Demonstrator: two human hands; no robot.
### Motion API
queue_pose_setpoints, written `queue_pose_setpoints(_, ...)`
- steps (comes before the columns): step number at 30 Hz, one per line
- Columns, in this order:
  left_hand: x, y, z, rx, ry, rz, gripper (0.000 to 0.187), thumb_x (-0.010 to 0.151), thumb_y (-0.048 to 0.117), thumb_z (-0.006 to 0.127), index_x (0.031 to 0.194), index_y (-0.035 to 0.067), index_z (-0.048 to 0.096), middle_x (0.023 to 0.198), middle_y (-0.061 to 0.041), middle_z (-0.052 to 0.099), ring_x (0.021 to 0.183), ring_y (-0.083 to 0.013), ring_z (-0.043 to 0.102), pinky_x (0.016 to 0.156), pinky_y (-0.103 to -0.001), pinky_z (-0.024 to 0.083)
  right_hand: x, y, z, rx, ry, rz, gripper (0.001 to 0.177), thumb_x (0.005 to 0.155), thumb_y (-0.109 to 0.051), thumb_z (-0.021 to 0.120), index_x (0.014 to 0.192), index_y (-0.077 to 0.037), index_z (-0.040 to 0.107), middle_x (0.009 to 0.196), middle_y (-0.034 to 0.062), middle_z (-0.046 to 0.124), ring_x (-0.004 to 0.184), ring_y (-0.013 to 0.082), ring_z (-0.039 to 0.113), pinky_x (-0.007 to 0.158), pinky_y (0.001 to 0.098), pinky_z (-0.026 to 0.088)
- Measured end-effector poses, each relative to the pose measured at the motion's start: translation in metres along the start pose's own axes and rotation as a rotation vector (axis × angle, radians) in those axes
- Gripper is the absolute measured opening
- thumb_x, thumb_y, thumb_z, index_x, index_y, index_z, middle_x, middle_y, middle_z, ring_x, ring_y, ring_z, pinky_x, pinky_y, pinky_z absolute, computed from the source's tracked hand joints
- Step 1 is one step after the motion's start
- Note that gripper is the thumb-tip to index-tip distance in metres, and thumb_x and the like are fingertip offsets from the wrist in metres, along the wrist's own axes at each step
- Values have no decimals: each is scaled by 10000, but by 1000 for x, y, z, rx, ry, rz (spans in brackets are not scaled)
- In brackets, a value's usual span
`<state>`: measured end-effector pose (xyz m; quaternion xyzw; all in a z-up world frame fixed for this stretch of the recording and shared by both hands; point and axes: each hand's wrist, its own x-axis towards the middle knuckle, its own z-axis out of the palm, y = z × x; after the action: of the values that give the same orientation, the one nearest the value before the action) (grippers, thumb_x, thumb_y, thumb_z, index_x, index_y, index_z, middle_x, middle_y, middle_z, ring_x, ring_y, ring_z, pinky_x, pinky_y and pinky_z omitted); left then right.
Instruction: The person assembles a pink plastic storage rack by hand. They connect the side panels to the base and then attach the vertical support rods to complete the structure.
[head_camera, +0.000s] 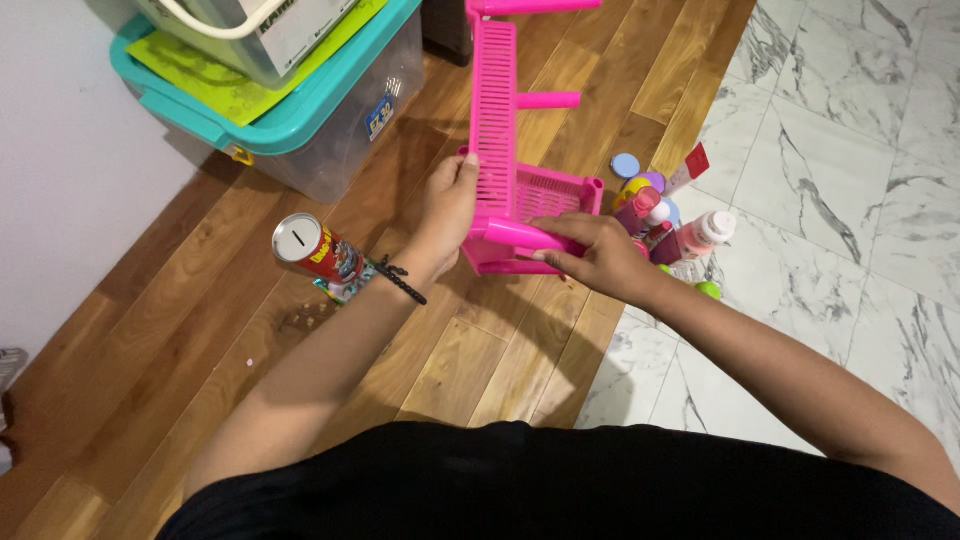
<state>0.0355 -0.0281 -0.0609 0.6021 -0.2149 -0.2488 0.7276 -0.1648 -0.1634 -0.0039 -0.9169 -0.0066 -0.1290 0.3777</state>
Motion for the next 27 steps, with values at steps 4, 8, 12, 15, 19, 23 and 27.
queue_pose_setpoints(4,-3,5,6,88,20,15,319,1066,303,494,1091,27,652,946,-36,703,844,-116,653,779,-299,551,2,-7,-9,-148,5,-87,445,874,-164,775,1303,-82,690,1046,146,747,865,282,743,774,378,595)
queue_pose_setpoints(8,-11,3,14,245,8,86,334,1071,314,492,1080,19,649,930,-63,707,836,-141,666,766,-320,552,0,-19,-9,-247,-4,-117,437,877,-194,776,1293,-82,700,1024,148,737,853,316,727,744,410,579)
queue_pose_setpoints(12,-18,5,17,208,10,27,346,1074,322,485,1084,15,645,936,-79,710,846,-155,667,778,-335,548,-2,-28,-9,-321,-56,13,434,858,-211,774,1280,-118,723,971,137,736,779,321,711,682,426,565)
queue_pose_setpoints(15,-24,11,21,186,39,36,337,1058,313,484,1105,23,648,958,-73,711,864,-149,664,791,-330,544,-3,-32,-5,-326,-55,3,414,878,-185,761,1282,-108,717,951,127,729,767,309,711,663,425,566)
queue_pose_setpoints(19,-28,20,23,212,25,37,340,1067,323,483,1108,20,633,956,-75,706,867,-147,670,790,-322,544,-5,-32,0,-242,48,-142,396,887,-165,760,1271,-82,710,1014,131,723,808,304,713,677,405,571)
queue_pose_setpoints(23,-24,22,22,168,26,73,335,1062,309,515,1091,5,652,942,-73,705,846,-131,653,772,-308,546,-8,-31,1,-263,73,-136,409,885,-170,767,1275,-66,705,961,136,707,744,304,694,635,405,557)
queue_pose_setpoints(27,-16,22,19,169,28,36,329,1046,299,544,1058,-8,661,916,-57,709,811,-113,645,740,-292,543,-7,-31,3,-288,100,-113,400,899,-196,765,1271,-65,697,940,129,708,664,291,684,577,398,543)
